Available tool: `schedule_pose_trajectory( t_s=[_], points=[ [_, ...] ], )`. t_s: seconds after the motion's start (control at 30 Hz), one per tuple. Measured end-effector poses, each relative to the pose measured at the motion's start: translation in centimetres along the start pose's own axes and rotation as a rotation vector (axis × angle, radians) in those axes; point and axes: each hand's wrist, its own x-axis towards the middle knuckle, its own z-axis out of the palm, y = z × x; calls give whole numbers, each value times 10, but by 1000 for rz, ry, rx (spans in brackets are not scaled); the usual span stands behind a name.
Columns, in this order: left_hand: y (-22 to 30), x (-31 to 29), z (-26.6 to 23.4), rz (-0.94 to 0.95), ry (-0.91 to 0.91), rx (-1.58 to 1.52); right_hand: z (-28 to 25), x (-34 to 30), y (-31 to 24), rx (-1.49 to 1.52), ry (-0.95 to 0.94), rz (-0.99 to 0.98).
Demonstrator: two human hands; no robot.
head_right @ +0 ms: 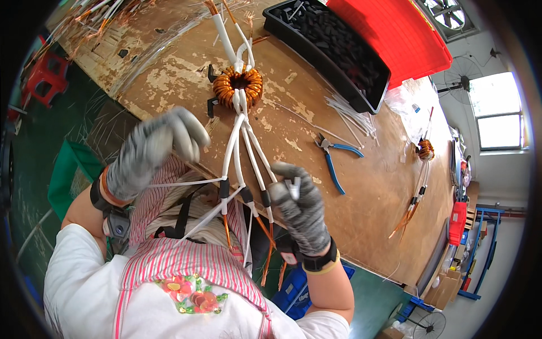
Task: Securing cables on a toroidal inductor using white plastic cable ties.
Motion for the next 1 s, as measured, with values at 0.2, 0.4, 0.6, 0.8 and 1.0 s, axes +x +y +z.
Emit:
schedule_pose_trajectory(
  t_s=[0.2, 0.4, 0.6, 0.8, 1.0],
  points=[
    [-42, -9, 5, -670, 47, -398, -12, -50, 4, -121, -50, 217],
    [-58, 2, 44, -594, -112, -741, 36, -70, 36, -122, -249, 157],
    [-67, -7, 44, -633, 27, -479, 17, -67, -14, 71, -182, 370],
    [-65, -10, 54, -576, 143, -431, -3, -58, -4, -202, -158, 271],
    [-37, -10, 40, -608, 128, -814, -3, -60, 5, -98, -179, 408]
  ],
)
